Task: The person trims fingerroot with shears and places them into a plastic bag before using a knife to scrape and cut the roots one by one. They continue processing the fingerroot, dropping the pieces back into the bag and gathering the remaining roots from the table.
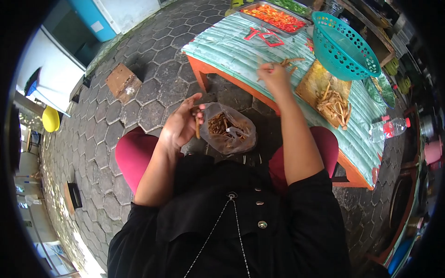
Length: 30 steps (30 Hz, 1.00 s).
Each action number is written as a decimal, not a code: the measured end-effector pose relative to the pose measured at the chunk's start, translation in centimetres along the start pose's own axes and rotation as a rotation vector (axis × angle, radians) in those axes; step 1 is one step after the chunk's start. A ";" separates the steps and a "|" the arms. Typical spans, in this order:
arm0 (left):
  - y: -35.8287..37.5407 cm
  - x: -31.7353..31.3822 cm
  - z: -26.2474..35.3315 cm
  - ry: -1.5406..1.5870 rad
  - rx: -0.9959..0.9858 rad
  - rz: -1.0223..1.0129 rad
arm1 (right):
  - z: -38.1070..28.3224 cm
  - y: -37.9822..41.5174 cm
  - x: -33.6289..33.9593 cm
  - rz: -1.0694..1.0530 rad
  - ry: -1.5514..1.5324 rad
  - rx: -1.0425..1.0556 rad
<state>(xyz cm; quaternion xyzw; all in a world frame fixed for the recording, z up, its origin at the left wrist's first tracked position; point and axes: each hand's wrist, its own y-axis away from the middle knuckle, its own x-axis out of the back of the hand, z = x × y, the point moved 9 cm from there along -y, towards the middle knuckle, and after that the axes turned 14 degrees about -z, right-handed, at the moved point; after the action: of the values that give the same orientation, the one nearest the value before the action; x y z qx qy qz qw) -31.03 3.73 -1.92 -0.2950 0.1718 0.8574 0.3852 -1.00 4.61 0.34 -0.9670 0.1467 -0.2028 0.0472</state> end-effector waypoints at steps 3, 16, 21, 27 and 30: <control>-0.1 -1.8 0.6 0.100 -0.016 -0.025 | -2.8 2.0 2.4 0.162 0.451 -0.176; -0.6 -2.4 -0.2 0.176 -0.077 -0.122 | -13.3 8.8 -11.7 -0.400 0.418 0.351; -0.2 -2.6 0.4 0.069 -0.093 -0.079 | -13.3 8.5 -11.3 -0.382 0.371 0.377; 0.6 -1.0 1.9 0.142 -0.149 -0.040 | -13.7 9.7 -12.9 -0.658 0.264 0.259; 1.0 -1.1 2.8 0.106 -0.162 -0.051 | -15.5 10.5 -12.9 -0.476 0.307 0.531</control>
<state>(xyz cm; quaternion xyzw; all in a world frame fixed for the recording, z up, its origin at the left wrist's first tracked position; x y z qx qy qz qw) -32.26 3.98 0.99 -0.3743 0.1143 0.8417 0.3719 -21.33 -1.96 8.08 -0.8865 -0.1340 -0.3815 0.2248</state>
